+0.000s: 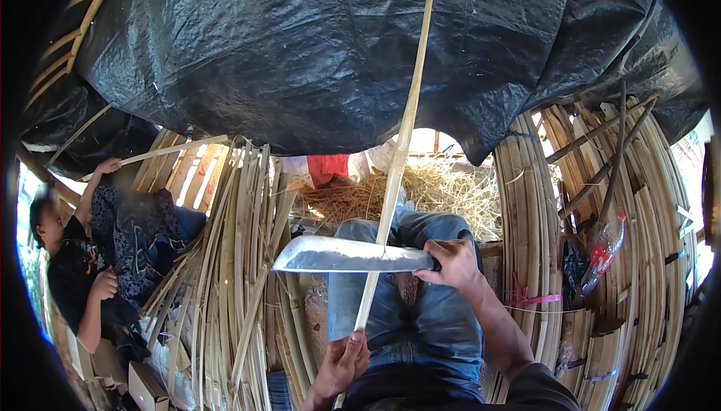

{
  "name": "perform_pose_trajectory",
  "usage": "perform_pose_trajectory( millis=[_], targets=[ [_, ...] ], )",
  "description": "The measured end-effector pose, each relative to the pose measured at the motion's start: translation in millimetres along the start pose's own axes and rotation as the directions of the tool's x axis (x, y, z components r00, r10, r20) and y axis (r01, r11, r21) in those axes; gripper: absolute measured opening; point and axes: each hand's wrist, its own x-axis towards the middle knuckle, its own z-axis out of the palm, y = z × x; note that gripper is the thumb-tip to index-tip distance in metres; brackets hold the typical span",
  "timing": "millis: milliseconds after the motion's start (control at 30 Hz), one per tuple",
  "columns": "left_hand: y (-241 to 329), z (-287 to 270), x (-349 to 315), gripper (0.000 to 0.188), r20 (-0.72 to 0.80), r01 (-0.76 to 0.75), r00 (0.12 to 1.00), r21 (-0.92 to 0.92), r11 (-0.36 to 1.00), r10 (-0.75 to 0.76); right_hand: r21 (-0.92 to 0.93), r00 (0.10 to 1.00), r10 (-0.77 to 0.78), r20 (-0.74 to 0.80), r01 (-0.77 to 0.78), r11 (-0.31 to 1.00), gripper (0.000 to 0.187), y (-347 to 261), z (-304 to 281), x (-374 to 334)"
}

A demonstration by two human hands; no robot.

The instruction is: The person is using a machete to split and shave thin strips of bamboo.

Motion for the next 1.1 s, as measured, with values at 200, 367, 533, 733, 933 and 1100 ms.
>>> perform_pose_trajectory(
  millis=[200, 367, 533, 733, 933, 1100],
  targets=[
    [2.3, 1.6, 7.9, 0.049, -0.034, -0.060, 0.997, 0.127, 0.990, 0.065, 0.027, 0.999, 0.018, 0.048, -0.019, 0.999, 0.056, -22.9, 5.6, -8.0],
    [6.8, 18.4, -2.8, 0.045, 0.009, 0.032, 0.999, 0.099, 0.995, -0.033, -0.154, 0.951, 0.288, -0.112, -0.303, 0.940, 0.056, 22.9, -11.3, -2.5],
    [-2.2, -0.1, 5.3, 0.045, -0.024, 0.039, 0.999, 0.018, 0.999, -0.039, 0.034, 0.998, -0.054, 0.012, 0.053, 0.998, 0.049, -10.9, -7.3, 7.2],
    [-1.8, 6.8, -4.9, 0.047, 0.003, 0.035, 0.999, 0.134, 0.990, -0.036, -0.006, 0.942, 0.301, -0.149, -0.305, 0.952, 0.046, 49.1, -13.1, 13.4],
    [-8.4, -6.6, 1.7, 0.047, -0.033, -0.008, 0.999, 0.240, 0.971, 0.017, 0.047, 0.988, -0.120, 0.095, 0.116, 0.992, 0.043, -3.4, -15.4, 13.6],
    [-0.5, 1.0, -13.3, 0.047, -0.052, 0.069, 0.997, 0.135, 0.988, -0.062, 0.132, 0.892, 0.445, -0.078, -0.433, 0.892, 0.043, 58.2, -17.9, 11.3]
  ],
)
